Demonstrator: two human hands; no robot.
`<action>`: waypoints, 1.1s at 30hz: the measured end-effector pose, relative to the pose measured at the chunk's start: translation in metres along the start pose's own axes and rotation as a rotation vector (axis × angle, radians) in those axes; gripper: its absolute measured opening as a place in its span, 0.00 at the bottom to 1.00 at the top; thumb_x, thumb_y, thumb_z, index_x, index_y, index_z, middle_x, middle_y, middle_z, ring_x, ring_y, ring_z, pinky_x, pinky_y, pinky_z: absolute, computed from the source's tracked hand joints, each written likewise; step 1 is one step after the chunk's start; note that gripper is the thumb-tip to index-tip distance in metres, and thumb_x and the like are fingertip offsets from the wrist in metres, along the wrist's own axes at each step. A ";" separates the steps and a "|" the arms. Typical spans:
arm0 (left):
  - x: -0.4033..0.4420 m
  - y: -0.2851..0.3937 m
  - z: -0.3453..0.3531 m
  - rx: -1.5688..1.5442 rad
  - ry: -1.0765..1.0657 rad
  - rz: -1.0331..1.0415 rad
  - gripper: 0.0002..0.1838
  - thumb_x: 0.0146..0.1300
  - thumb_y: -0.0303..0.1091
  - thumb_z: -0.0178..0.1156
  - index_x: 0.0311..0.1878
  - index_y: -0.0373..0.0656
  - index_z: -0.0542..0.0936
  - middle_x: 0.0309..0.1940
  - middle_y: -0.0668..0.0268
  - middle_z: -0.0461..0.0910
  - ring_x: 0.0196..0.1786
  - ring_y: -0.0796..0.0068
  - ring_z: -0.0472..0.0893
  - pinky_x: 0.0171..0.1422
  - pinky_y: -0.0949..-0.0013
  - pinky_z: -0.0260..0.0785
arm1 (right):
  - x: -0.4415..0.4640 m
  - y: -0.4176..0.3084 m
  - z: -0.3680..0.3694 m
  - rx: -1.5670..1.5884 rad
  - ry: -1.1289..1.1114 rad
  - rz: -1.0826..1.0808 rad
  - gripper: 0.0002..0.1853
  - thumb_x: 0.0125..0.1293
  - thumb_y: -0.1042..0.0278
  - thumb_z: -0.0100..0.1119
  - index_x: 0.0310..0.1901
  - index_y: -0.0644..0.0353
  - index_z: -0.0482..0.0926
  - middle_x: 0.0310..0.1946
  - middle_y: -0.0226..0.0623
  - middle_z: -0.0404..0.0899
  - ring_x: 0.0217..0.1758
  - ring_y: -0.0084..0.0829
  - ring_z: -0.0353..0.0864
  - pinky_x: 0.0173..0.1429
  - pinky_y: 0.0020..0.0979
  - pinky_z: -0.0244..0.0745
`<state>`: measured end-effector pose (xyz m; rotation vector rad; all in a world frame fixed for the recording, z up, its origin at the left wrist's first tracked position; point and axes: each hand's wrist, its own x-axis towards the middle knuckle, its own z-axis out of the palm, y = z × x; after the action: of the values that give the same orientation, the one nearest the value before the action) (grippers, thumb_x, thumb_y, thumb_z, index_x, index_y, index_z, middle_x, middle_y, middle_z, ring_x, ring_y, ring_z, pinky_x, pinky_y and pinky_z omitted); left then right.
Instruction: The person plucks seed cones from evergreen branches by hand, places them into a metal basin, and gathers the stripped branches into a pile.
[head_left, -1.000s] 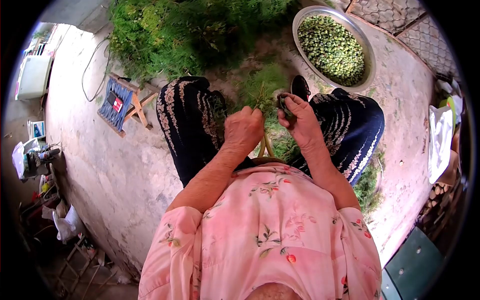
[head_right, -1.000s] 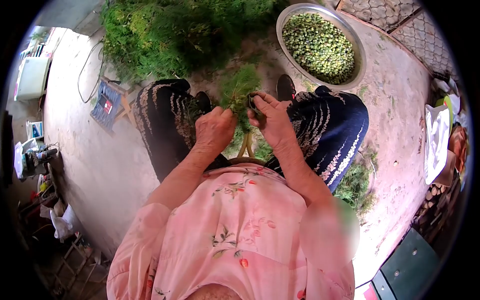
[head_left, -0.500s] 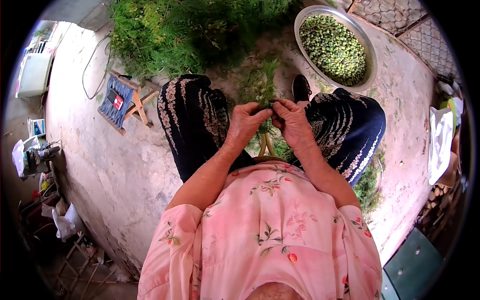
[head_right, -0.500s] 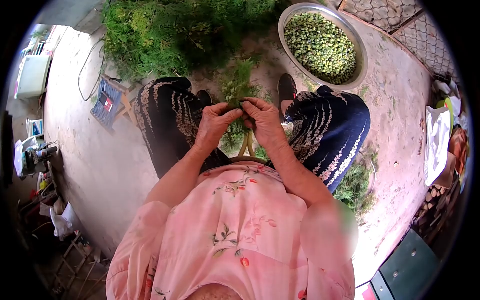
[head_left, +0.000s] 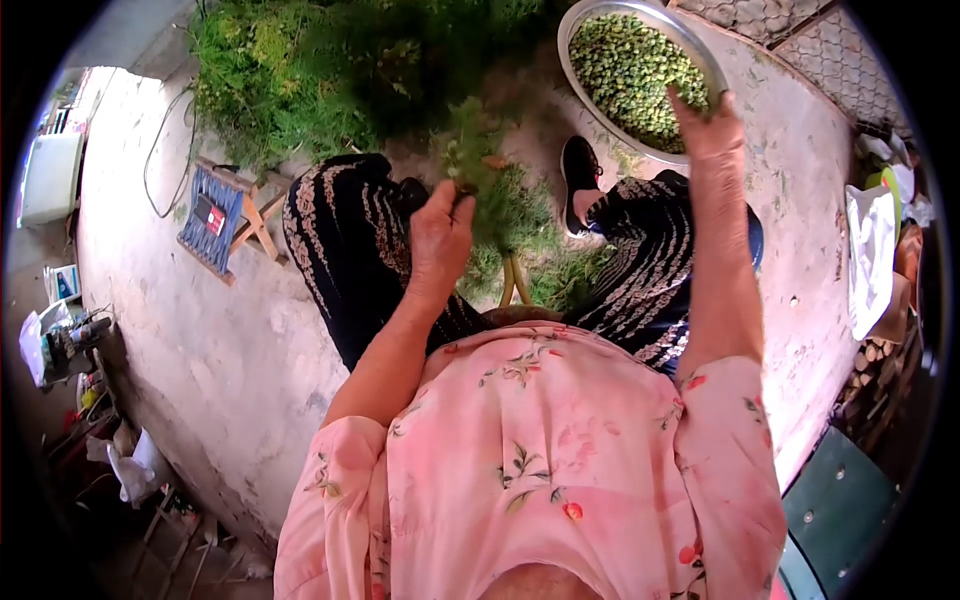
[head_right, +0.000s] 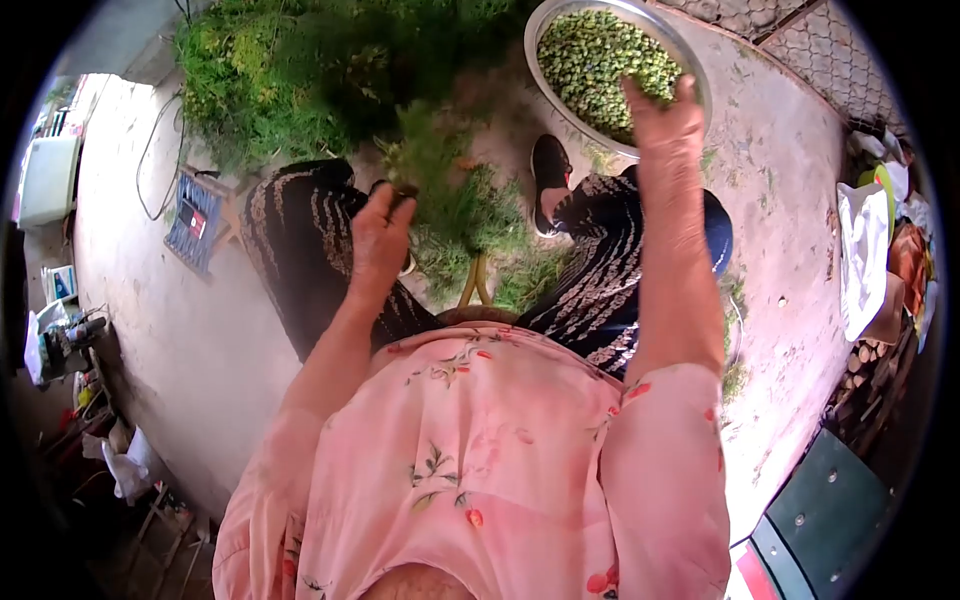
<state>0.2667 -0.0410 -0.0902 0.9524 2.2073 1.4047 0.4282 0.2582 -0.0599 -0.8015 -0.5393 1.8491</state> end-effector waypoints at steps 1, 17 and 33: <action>0.005 0.000 -0.003 -0.030 0.036 -0.008 0.05 0.56 0.27 0.56 0.34 0.38 0.71 0.24 0.55 0.76 0.26 0.60 0.75 0.30 0.67 0.66 | 0.023 -0.011 -0.011 0.220 -0.019 0.005 0.31 0.65 0.63 0.43 0.63 0.66 0.43 0.64 0.54 0.40 0.67 0.51 0.42 0.66 0.56 0.49; -0.004 0.015 0.001 0.489 0.050 0.281 0.04 0.56 0.31 0.55 0.34 0.47 0.71 0.22 0.62 0.73 0.25 0.58 0.75 0.25 0.61 0.65 | -0.133 0.075 0.037 -0.653 -0.320 0.376 0.07 0.60 0.71 0.53 0.36 0.65 0.74 0.23 0.32 0.76 0.23 0.21 0.73 0.26 0.19 0.67; -0.013 0.021 0.005 0.634 -0.107 0.431 0.05 0.48 0.30 0.55 0.31 0.47 0.73 0.20 0.66 0.67 0.23 0.64 0.73 0.25 0.64 0.64 | -0.159 0.109 0.019 -1.157 -0.704 -0.198 0.10 0.52 0.67 0.62 0.32 0.65 0.78 0.23 0.35 0.71 0.27 0.26 0.69 0.32 0.25 0.64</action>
<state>0.2864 -0.0415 -0.0742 1.7522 2.5058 0.7503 0.3902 0.0687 -0.0758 -0.7140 -2.1579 1.4896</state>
